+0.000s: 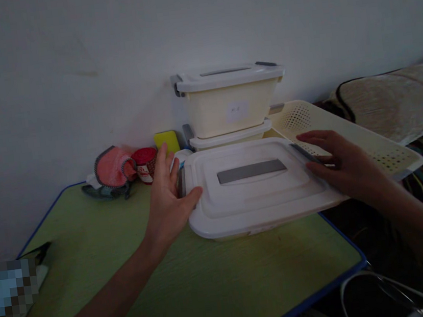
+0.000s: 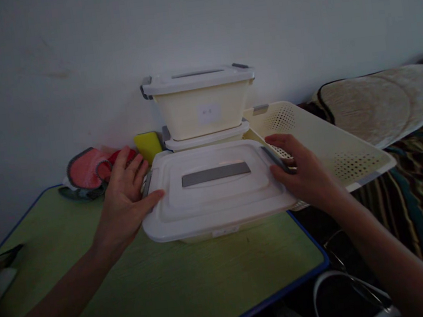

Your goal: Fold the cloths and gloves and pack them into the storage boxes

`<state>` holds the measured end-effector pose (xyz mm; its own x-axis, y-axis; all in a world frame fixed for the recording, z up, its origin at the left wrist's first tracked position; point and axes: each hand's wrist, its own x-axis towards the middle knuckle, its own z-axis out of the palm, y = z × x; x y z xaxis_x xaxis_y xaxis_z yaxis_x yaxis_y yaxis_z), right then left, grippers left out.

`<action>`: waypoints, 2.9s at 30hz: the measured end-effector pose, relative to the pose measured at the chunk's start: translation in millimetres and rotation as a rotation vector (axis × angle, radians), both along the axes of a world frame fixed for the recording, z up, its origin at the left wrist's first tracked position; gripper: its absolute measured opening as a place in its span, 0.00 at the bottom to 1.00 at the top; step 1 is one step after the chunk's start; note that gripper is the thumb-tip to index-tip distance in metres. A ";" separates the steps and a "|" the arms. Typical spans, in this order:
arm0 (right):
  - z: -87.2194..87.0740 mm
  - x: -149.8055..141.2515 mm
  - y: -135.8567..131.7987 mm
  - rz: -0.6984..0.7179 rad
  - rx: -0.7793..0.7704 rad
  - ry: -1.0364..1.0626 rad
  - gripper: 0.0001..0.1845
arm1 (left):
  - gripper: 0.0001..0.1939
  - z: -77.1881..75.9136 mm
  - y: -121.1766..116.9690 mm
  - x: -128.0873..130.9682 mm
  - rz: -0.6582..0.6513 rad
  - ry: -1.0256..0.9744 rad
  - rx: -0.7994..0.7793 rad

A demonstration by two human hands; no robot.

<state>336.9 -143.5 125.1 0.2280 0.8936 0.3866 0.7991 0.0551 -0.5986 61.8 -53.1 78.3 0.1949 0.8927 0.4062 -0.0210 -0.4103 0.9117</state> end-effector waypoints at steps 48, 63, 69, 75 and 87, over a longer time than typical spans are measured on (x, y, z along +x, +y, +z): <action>-33.1 13.2 -0.2 -0.092 -0.106 0.341 0.32 | 0.32 -13.1 -1.0 8.1 0.014 0.078 -0.224; -17.5 -9.8 -5.7 -0.124 -0.177 0.878 0.40 | 0.49 13.3 -18.4 11.9 -0.018 -0.189 -0.603; -19.7 -7.5 -5.8 -0.111 -0.179 0.869 0.37 | 0.46 11.2 -27.8 6.6 -0.087 -0.238 -0.653; -21.9 0.2 -3.9 -0.136 -0.199 0.790 0.39 | 0.46 1.1 -37.4 1.8 -0.106 -0.191 -0.606; -28.6 5.3 -5.2 -0.104 -0.196 0.808 0.33 | 0.41 -5.7 -39.1 1.5 -0.144 -0.363 -0.645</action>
